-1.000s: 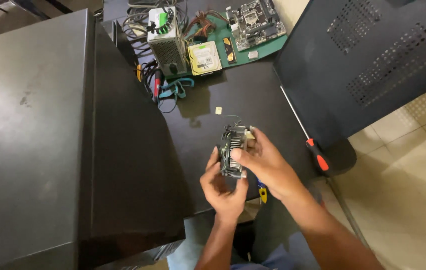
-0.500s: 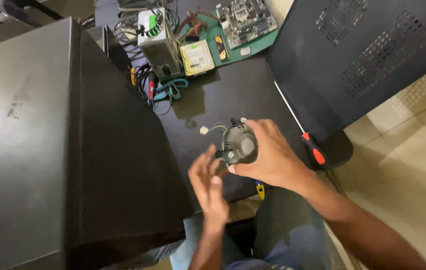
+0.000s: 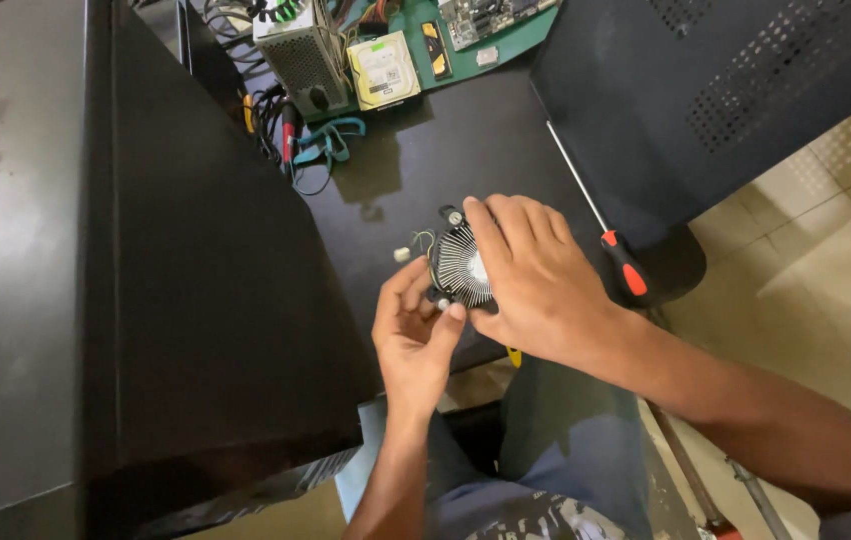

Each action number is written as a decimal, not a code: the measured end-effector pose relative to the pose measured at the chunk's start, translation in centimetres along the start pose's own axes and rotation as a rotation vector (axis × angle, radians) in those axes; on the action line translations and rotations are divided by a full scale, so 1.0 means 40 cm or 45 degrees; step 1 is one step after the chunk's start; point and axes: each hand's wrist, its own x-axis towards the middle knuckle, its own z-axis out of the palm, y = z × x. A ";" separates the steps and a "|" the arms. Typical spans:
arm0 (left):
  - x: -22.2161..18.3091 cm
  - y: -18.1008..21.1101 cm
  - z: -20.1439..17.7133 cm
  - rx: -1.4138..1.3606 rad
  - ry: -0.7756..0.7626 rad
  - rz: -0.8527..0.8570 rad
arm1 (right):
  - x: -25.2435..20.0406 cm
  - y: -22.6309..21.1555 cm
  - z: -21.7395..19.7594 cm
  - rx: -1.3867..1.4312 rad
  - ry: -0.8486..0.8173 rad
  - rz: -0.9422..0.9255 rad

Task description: Cleaning dust from a CPU heatsink and fan assembly using a handheld brush.

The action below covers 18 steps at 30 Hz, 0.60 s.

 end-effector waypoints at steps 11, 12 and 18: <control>-0.029 -0.025 -0.012 0.026 0.136 0.048 | 0.005 -0.021 -0.016 0.114 0.127 0.015; -0.030 -0.025 -0.014 0.015 0.150 0.042 | 0.007 -0.021 -0.016 0.163 0.148 0.020; -0.028 -0.026 -0.008 0.003 0.179 0.046 | 0.004 -0.020 -0.009 0.216 0.177 0.049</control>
